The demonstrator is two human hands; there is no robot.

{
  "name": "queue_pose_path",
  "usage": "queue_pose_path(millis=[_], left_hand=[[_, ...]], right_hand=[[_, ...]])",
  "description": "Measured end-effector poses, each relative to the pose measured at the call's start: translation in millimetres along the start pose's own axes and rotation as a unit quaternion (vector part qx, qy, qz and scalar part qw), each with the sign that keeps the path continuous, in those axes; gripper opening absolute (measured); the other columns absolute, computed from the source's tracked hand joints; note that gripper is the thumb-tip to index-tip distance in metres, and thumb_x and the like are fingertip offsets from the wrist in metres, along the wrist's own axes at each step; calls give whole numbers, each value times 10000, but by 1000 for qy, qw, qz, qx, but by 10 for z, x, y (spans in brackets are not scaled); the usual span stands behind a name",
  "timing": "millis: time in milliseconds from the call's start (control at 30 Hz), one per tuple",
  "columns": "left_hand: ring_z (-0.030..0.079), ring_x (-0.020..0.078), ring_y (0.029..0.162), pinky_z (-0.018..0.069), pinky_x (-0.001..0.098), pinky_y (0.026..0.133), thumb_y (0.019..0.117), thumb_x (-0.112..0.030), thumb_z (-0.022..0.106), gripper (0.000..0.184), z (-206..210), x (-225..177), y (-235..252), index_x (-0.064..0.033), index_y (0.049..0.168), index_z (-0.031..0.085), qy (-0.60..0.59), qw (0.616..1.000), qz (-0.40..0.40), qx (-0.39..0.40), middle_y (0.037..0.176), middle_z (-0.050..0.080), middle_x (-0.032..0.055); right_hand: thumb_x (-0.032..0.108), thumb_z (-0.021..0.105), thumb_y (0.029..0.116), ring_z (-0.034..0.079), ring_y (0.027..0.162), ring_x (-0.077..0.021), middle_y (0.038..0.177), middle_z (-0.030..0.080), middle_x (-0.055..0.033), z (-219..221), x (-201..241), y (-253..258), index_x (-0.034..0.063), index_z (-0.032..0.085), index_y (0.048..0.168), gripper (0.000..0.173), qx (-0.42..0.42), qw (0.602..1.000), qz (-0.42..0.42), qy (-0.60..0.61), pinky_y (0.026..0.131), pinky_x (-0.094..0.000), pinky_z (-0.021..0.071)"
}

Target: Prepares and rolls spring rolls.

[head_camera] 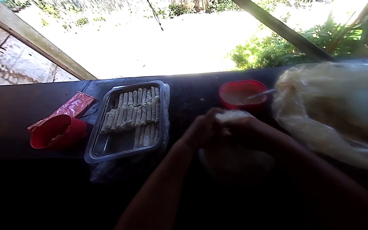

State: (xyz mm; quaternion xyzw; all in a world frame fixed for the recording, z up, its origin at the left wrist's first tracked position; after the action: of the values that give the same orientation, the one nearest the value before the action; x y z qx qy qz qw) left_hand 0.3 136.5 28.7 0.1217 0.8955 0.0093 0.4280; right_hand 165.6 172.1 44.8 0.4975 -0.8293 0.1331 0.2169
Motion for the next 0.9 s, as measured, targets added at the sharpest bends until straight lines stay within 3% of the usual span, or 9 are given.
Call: queue_pose_path(millis=[133,300,400,467,567,733,800,900], left_hand=[[715,53,766,615,292,728,941,-106,710,480,-15,27,4,-170,1383,535,-3,1000,13,5,903,757,-35],[728,88,968,619,321,882,934,-90,685,432,-81,-35,-204,-99,1346,557,-15,995,81,-52,1054,751,-3],[718,103,997,609,349,907,897,-218,790,433,-14,-170,-372,-77,1264,608,-16,987,128,-95,1045,744,3],[696,72,1035,548,364,982,947,-288,741,307,71,-220,-436,-119,1199,691,34,984,136,-105,1066,753,-36],[691,70,1011,517,370,996,1025,-259,624,190,126,-227,-455,-166,1146,738,115,973,151,-132,1040,761,-57],[695,62,1026,532,347,996,1041,-231,594,181,120,-204,-414,-148,1119,735,115,976,137,-126,1059,761,-56],[705,49,1011,556,310,961,1038,-219,600,177,107,-176,-381,-118,1120,721,88,982,117,-117,1050,763,-41],[711,39,979,590,275,908,1022,-182,619,159,86,-138,-322,-96,1140,681,47,991,87,-94,1024,757,-24]], right_hand=[[264,548,1056,714,880,-158,951,735,-34,5,27,2,152,701,1214,247,-2,1000,-9,-23,826,-400,591],[259,549,1054,694,873,-126,911,718,-8,-5,35,-7,140,745,1036,230,-6,1000,-16,-24,816,-350,580],[227,595,1025,682,833,-132,873,705,-16,3,9,11,119,742,975,189,-10,1000,-20,-22,783,-347,577],[218,605,1019,668,833,-135,870,688,-21,0,14,29,112,743,960,183,0,1000,-10,-18,782,-344,567],[223,597,1028,663,882,-145,927,683,-30,-9,34,48,119,753,986,193,20,1000,19,-15,816,-349,562],[238,576,1041,646,979,-156,1069,654,-48,1,43,4,138,759,1077,212,22,998,50,-19,882,-351,554],[244,568,1043,638,1039,-176,1083,653,-52,42,42,-31,141,749,1112,220,-17,999,24,-38,922,-359,548],[259,543,1058,633,1129,-192,1142,676,-47,72,57,-104,153,711,1261,284,-89,994,-30,-49,985,-361,538]])
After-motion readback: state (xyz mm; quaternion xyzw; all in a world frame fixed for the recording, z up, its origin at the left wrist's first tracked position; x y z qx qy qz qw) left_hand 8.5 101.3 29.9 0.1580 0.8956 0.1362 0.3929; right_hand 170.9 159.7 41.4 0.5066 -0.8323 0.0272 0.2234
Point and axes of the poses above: each hand's wrist, its own y-axis towards the middle knuckle, its own z-axis out of the palm, x = y × z, the point moved 5 cm from there along y, towards the middle knuckle
